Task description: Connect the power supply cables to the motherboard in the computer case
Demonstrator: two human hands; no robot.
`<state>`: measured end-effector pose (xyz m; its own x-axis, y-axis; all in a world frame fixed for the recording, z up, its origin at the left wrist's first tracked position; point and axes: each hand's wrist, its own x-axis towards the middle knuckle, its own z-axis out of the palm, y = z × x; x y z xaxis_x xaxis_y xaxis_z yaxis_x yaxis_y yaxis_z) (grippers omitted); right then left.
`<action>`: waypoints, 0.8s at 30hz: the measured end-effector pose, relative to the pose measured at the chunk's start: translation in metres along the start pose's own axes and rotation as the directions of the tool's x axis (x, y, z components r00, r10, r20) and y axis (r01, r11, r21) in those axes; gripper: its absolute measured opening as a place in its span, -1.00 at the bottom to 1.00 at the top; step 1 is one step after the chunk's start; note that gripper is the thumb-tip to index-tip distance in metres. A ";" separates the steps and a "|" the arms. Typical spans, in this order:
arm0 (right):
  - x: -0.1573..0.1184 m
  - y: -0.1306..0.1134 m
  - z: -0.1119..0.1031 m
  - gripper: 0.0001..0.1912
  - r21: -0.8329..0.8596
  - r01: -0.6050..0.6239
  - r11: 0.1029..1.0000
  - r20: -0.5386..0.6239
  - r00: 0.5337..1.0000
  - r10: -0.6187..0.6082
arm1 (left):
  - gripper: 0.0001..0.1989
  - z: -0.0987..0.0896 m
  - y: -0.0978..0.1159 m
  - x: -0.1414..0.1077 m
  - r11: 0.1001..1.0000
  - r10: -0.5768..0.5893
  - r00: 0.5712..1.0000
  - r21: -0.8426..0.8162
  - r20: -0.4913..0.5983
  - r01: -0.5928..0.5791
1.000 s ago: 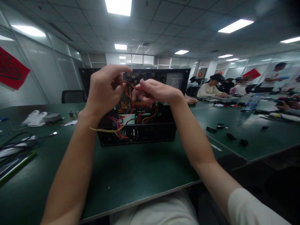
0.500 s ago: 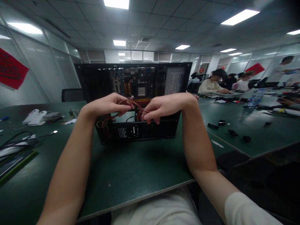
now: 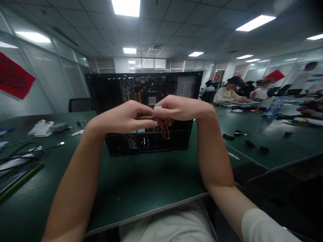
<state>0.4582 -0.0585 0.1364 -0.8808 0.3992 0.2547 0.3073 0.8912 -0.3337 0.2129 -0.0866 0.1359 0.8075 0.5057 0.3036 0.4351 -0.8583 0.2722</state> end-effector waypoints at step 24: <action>-0.026 0.021 -0.019 -0.77 -0.251 0.149 0.957 -0.870 0.399 -0.290 | -0.22 0.002 -0.020 -0.005 0.986 -0.164 0.972 -0.004 0.169 0.167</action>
<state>0.4942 -0.0458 0.1405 -0.1269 0.0881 0.9880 0.2529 0.9660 -0.0537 0.2015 -0.0720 0.1268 0.7808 0.6173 0.0962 0.5622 -0.7614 0.3228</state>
